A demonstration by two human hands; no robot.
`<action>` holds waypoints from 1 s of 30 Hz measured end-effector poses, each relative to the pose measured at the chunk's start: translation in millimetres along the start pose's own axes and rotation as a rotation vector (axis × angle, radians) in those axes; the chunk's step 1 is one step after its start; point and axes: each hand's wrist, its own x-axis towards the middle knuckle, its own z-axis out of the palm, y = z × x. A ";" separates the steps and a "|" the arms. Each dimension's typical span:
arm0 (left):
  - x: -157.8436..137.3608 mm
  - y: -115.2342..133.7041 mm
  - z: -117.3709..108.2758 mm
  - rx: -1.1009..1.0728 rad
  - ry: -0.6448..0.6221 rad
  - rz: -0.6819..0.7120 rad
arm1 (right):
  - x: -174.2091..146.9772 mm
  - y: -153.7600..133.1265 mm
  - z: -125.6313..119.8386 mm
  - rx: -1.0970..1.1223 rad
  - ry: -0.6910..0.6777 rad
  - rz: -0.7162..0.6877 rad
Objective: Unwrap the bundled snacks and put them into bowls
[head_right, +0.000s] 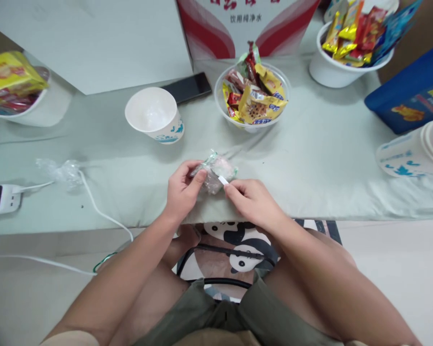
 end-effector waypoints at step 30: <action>-6.6 -5.3 4.3 0.430 -0.158 0.408 | 9.5 27.5 -31.8 -0.530 0.443 -0.679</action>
